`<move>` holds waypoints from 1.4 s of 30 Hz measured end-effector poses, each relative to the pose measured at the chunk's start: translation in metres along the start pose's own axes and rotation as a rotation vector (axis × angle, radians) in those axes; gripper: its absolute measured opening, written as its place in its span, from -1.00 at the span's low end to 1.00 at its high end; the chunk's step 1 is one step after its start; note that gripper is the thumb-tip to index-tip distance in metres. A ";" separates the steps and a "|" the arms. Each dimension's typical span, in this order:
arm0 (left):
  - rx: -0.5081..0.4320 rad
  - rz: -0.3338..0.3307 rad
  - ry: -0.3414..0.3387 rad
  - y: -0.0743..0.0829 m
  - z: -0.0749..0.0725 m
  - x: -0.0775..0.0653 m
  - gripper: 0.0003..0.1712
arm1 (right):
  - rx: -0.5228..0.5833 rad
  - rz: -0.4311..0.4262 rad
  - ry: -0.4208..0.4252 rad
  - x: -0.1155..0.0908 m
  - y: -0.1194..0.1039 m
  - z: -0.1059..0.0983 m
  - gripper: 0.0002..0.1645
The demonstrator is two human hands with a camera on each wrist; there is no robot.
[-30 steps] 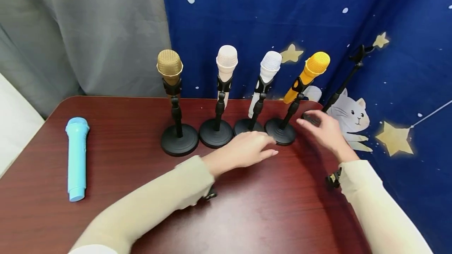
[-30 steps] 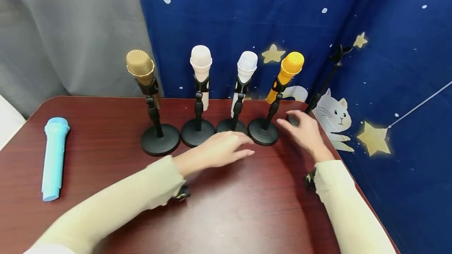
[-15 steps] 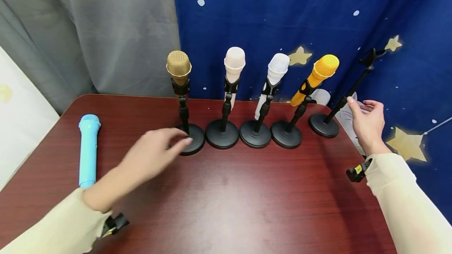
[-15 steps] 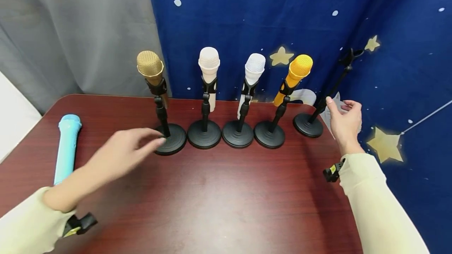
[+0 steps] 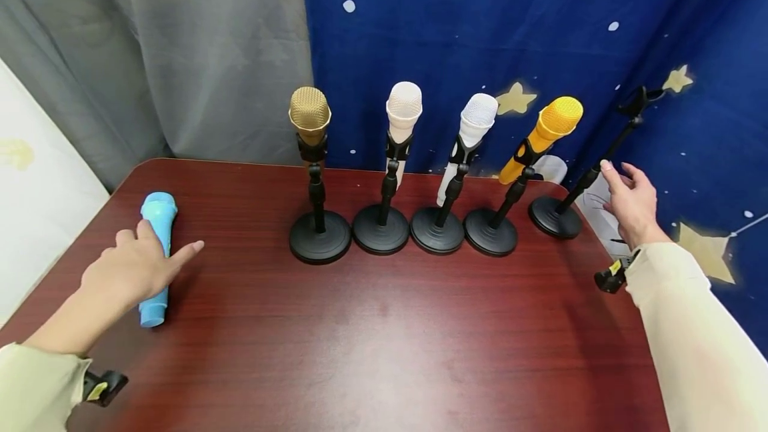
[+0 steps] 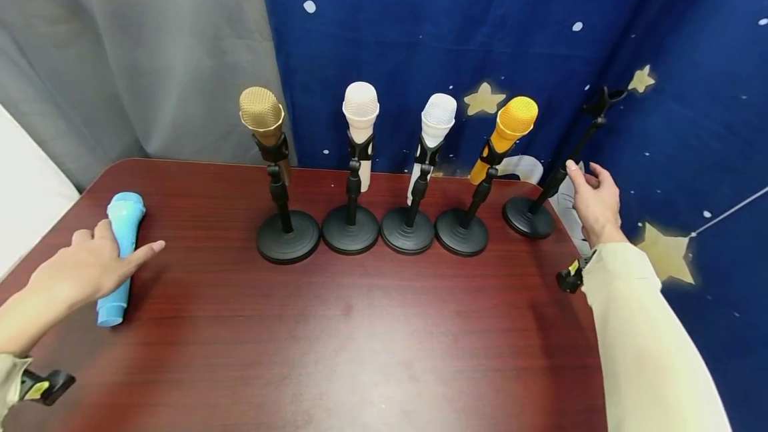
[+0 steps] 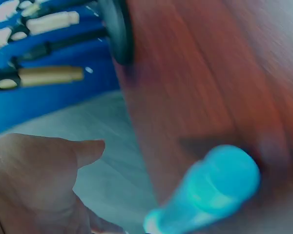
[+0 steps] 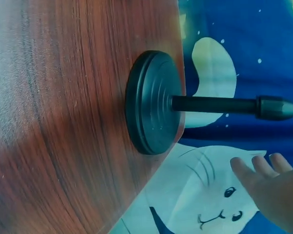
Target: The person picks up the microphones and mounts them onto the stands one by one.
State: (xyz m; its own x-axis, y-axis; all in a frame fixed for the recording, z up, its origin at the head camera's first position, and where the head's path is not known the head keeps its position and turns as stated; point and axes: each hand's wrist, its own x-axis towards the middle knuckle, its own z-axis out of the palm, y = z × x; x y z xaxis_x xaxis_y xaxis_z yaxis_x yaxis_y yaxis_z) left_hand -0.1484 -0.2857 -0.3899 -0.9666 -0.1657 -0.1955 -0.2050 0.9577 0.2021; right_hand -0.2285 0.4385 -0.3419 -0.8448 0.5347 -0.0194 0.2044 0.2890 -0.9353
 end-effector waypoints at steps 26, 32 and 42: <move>0.020 -0.073 -0.161 -0.041 0.020 0.037 -0.29 | -0.034 -0.223 -0.061 0.020 0.011 0.019 -0.88; 0.008 0.002 -0.157 -0.034 0.016 0.032 -0.29 | -0.098 -0.300 -0.125 0.010 0.016 0.011 -0.89; -0.127 0.147 0.013 -0.021 0.020 0.029 -0.17 | -0.131 -0.428 -0.144 -0.025 0.033 -0.001 -0.84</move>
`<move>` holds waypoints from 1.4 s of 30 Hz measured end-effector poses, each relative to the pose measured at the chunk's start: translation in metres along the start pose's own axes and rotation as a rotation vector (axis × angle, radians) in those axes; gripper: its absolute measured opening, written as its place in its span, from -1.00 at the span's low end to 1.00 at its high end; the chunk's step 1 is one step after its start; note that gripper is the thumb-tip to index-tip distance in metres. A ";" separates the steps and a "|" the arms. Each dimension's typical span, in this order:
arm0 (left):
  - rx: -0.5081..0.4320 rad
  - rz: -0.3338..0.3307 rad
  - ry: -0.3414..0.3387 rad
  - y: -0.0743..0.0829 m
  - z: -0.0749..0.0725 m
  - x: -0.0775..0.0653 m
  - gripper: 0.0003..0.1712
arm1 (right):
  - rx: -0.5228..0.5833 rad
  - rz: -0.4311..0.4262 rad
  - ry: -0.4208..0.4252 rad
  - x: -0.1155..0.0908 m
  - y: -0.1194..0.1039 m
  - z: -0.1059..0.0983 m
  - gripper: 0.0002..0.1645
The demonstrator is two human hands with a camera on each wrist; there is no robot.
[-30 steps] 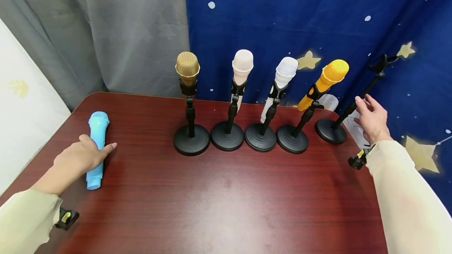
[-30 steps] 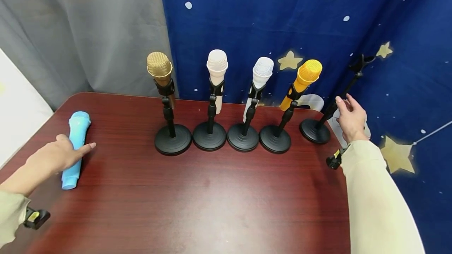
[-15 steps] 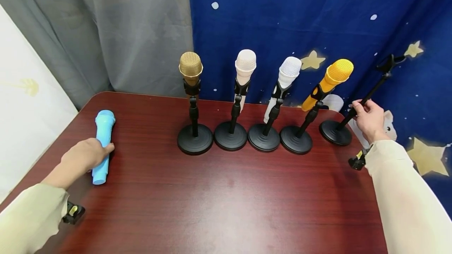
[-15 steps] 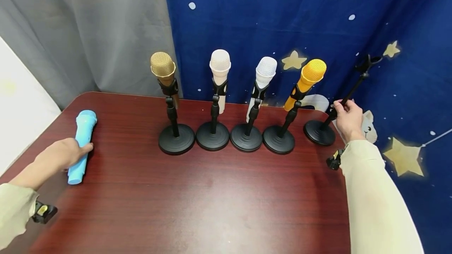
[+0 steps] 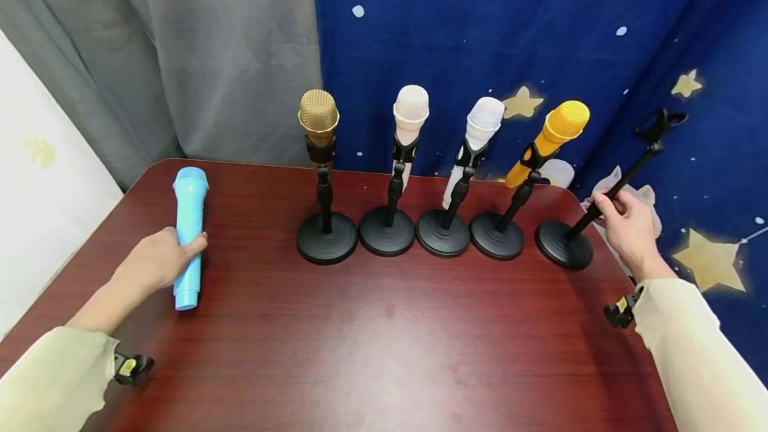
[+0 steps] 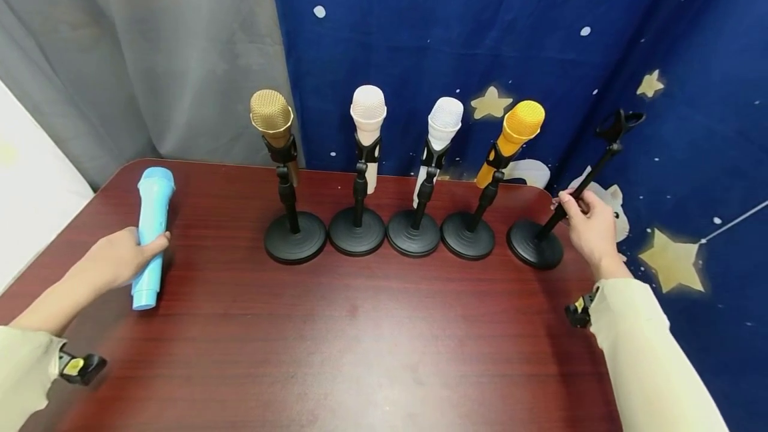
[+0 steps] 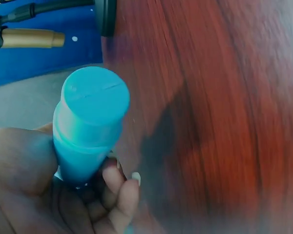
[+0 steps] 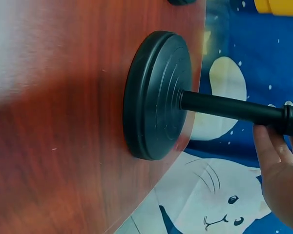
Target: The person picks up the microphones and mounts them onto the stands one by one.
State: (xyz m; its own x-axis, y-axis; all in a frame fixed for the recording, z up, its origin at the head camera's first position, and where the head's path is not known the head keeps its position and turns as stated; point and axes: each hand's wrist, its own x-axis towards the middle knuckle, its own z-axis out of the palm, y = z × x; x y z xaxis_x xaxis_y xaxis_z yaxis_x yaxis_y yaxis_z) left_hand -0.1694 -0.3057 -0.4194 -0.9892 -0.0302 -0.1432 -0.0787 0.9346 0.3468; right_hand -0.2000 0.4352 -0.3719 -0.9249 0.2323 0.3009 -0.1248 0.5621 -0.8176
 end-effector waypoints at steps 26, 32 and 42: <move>-0.568 0.288 0.137 0.107 -0.006 -0.049 -0.44 | -0.082 -0.105 -0.042 -0.087 -0.031 0.012 -0.70; -0.711 0.376 0.092 0.131 -0.009 -0.062 -0.52 | -0.067 -0.144 -0.033 -0.101 -0.041 0.027 -0.73; -0.795 0.437 0.132 0.156 -0.005 -0.073 -0.64 | -0.063 -0.162 -0.060 -0.123 -0.063 0.049 -0.80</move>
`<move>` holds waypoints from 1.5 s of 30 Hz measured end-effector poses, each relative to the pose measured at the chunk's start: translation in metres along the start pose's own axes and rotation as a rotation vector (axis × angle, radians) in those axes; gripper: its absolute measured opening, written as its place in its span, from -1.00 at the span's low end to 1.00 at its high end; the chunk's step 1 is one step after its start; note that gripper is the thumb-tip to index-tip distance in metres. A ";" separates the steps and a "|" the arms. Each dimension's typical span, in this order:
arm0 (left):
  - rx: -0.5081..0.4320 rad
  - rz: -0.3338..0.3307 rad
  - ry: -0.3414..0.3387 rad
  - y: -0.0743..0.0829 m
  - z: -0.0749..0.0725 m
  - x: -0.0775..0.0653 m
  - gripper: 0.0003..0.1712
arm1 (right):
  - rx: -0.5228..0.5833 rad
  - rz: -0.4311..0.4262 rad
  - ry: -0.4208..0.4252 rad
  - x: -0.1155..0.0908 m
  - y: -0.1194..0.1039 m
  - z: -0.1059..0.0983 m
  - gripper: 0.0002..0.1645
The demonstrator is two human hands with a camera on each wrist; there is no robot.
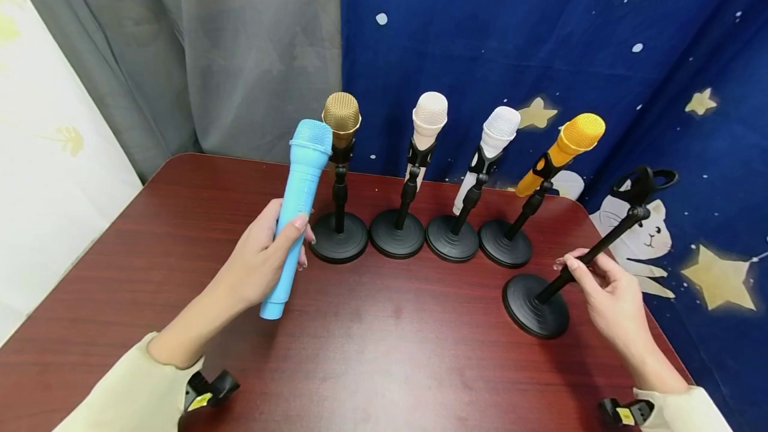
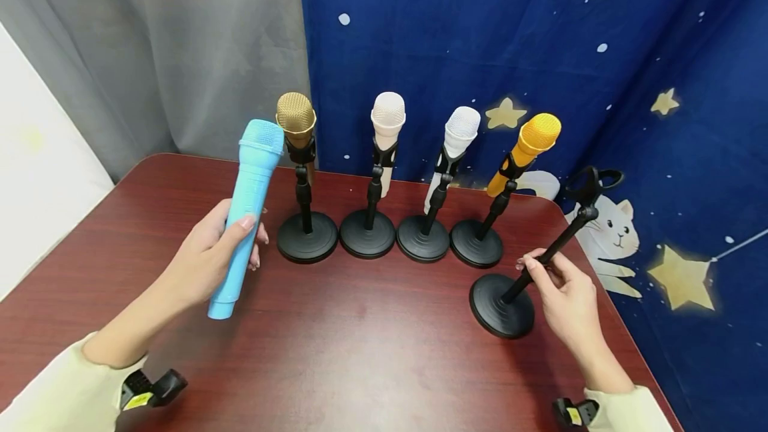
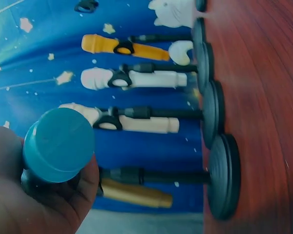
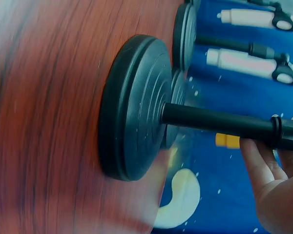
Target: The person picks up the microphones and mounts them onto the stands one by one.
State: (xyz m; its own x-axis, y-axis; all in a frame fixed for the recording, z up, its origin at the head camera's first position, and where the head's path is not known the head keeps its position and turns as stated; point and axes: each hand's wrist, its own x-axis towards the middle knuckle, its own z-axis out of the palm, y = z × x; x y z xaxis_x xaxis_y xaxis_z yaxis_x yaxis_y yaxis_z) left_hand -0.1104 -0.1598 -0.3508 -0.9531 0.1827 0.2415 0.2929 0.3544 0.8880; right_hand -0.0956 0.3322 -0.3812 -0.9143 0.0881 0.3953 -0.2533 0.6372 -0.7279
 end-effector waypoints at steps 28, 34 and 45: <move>-0.318 0.010 0.133 0.035 0.047 0.026 -0.65 | 0.088 -0.068 -0.049 -0.023 -0.074 0.086 -0.91; -0.323 0.031 0.205 0.045 0.055 0.032 -0.45 | 0.136 -0.133 -0.074 -0.024 -0.081 0.099 -0.90; -0.209 0.231 0.289 0.061 0.061 0.043 -0.44 | 0.155 -0.187 -0.083 -0.026 -0.093 0.118 -0.92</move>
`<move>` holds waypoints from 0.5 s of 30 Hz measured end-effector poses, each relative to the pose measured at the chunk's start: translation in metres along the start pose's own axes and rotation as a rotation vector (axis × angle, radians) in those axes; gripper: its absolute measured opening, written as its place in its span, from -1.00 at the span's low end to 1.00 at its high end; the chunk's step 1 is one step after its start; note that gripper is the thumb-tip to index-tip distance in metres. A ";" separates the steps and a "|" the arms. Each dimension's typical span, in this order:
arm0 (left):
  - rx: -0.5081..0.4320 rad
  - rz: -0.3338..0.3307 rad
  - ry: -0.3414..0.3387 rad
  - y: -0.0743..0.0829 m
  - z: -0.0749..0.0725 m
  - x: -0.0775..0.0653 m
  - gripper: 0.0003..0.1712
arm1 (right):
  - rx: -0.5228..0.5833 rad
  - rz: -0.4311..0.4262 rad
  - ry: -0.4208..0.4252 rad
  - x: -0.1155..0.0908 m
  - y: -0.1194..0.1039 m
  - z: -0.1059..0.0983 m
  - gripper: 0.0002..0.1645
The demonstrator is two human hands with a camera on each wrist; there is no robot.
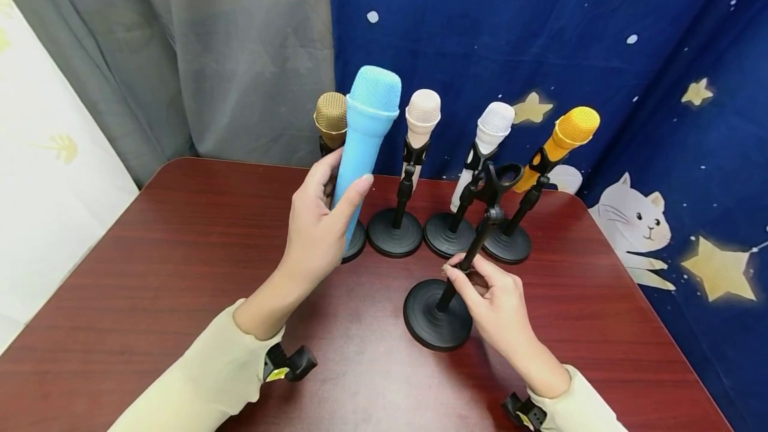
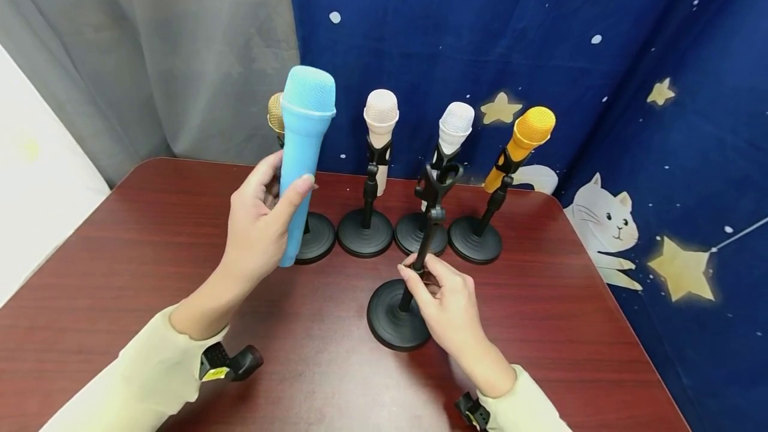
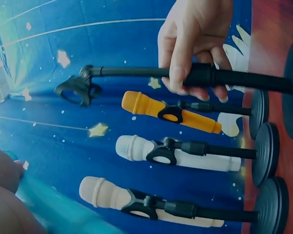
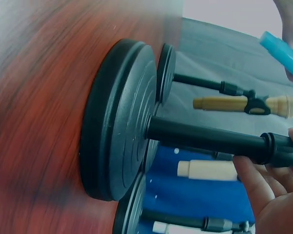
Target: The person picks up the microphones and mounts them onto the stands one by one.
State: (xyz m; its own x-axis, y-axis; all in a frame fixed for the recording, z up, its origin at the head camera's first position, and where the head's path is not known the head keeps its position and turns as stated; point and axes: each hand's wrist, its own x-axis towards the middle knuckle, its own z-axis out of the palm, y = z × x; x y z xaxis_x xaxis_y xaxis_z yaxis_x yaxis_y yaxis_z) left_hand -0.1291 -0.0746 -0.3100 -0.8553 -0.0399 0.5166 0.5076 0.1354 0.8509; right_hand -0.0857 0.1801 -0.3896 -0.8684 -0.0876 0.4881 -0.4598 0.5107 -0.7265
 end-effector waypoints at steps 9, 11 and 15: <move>-0.192 0.091 -0.037 0.004 0.013 0.020 -0.55 | 0.067 -0.026 -0.026 0.003 -0.012 0.025 -0.93; -0.229 0.089 -0.029 0.005 0.016 0.023 -0.58 | 0.075 -0.032 -0.034 0.003 -0.013 0.029 -0.93; -0.253 0.139 0.009 0.009 0.020 0.028 -0.62 | 0.084 -0.037 -0.040 0.004 -0.015 0.035 -0.93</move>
State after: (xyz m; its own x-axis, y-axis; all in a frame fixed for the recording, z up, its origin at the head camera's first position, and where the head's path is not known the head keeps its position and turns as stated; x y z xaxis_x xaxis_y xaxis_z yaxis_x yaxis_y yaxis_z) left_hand -0.1507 -0.0548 -0.2895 -0.7750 -0.0472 0.6302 0.6310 -0.1111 0.7678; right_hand -0.0886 0.1423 -0.3940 -0.8562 -0.1401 0.4973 -0.5046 0.4333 -0.7468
